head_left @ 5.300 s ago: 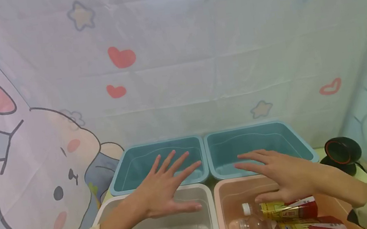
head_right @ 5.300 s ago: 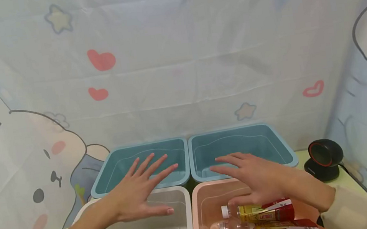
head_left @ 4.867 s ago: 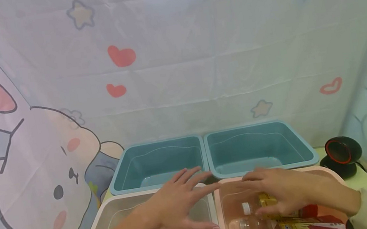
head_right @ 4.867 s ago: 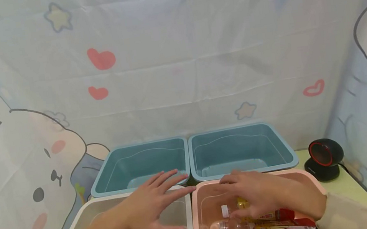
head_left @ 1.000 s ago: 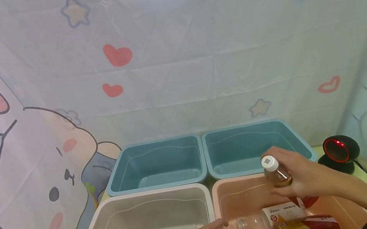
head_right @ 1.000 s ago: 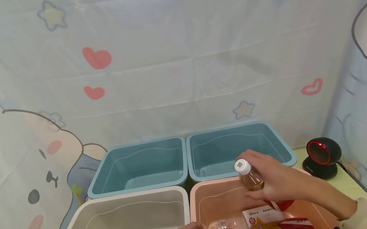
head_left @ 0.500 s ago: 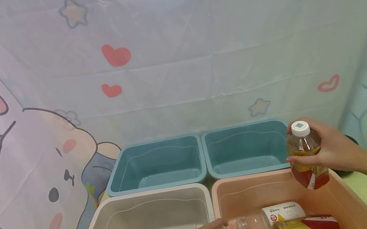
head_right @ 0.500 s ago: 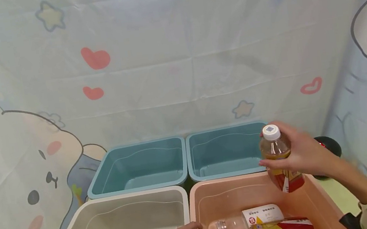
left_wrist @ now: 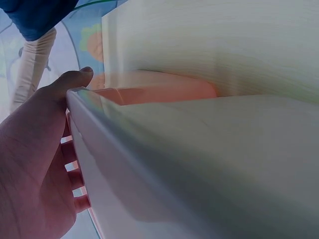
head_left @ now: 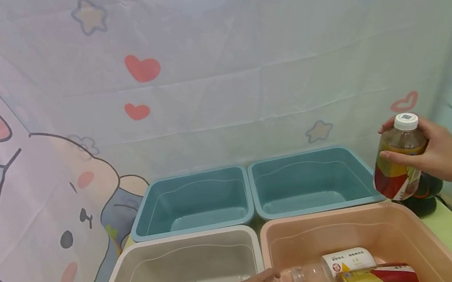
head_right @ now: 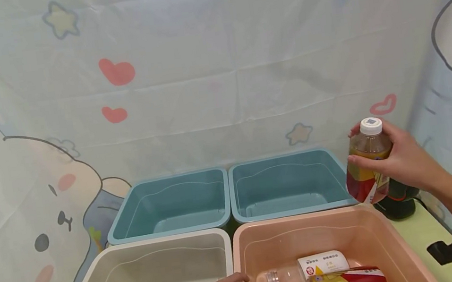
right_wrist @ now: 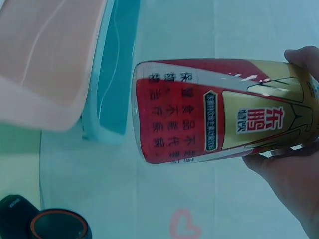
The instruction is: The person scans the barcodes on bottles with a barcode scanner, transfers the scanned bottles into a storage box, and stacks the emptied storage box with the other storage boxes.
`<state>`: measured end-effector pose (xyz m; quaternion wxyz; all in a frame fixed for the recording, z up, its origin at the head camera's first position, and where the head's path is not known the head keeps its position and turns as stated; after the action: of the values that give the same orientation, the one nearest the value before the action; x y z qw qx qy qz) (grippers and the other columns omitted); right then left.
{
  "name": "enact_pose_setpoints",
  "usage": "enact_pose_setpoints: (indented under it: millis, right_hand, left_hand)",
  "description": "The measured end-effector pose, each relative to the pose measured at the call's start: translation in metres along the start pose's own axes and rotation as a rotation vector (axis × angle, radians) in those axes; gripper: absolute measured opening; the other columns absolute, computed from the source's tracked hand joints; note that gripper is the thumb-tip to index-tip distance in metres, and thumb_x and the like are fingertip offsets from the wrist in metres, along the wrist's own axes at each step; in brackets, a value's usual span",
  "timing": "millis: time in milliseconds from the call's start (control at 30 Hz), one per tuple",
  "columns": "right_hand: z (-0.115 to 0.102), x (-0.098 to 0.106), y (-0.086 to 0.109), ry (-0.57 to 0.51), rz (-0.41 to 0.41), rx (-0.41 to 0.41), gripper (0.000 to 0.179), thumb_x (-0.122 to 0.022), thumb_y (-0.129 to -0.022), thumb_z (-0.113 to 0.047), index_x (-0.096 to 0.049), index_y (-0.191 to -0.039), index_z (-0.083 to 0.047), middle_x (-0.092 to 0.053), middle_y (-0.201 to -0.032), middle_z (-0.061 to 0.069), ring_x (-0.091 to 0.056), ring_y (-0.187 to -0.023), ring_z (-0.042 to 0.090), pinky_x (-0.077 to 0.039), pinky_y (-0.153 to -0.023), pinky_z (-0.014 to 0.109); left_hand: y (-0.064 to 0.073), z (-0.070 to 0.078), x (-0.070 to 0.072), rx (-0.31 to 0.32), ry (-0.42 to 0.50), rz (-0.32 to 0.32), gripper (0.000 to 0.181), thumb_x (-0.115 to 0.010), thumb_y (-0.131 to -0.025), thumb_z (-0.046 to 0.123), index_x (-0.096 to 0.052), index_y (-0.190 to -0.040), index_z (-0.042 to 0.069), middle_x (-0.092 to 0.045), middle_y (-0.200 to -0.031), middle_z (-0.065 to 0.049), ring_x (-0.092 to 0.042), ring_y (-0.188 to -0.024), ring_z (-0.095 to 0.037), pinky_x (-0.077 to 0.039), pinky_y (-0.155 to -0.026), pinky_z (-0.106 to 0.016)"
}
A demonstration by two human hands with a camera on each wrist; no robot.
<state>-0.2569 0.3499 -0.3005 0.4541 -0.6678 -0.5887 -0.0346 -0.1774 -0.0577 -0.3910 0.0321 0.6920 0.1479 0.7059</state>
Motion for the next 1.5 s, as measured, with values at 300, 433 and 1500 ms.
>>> enact_pose_setpoints:
  millis: [300,433,1500]
  right_hand:
    - [0.034,0.014,-0.008,0.022,0.015,-0.068,0.060,-0.080,-0.090,-0.005,-0.049,-0.140,-0.002,-0.055,-0.114,-0.030,-0.054,-0.095,-0.009,-0.044,-0.074,0.007]
    - [0.052,0.017,-0.013,0.030,0.030,-0.088,0.058,-0.080,-0.090,-0.007,-0.049,-0.139,-0.002,-0.053,-0.114,-0.030,-0.052,-0.096,-0.008,-0.042,-0.073,0.006]
    - [0.132,0.004,-0.009,-0.048,0.045,-0.194,0.042,-0.074,-0.097,-0.014,-0.050,-0.132,-0.012,-0.054,-0.108,-0.025,-0.055,-0.088,-0.006,-0.048,-0.068,0.013]
  left_hand:
    - [0.000,0.000,0.001,-0.012,-0.020,0.001,0.033,-0.064,-0.101,0.048,-0.070,-0.132,0.039,-0.069,-0.115,0.029,-0.049,-0.106,0.015,-0.021,-0.115,-0.019]
    - [0.000,-0.001,0.002,-0.010,-0.017,0.002,0.033,-0.064,-0.101,0.048,-0.070,-0.133,0.039,-0.069,-0.115,0.030,-0.048,-0.106,0.015,-0.021,-0.115,-0.020]
    - [-0.002,-0.005,-0.003,-0.012,-0.018,0.016,0.029,-0.064,-0.102,0.044,-0.073,-0.128,0.037,-0.070,-0.109,0.027,-0.049,-0.103,0.015,-0.021,-0.114,-0.016]
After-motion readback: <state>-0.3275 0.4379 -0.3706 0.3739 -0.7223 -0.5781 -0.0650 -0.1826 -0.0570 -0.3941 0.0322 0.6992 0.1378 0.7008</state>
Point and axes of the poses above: each hand's wrist, its own y-axis away from the middle knuckle, its own x-axis out of the back of the hand, z = x × y, the point moved 2 cm from there along -y, towards the middle knuckle
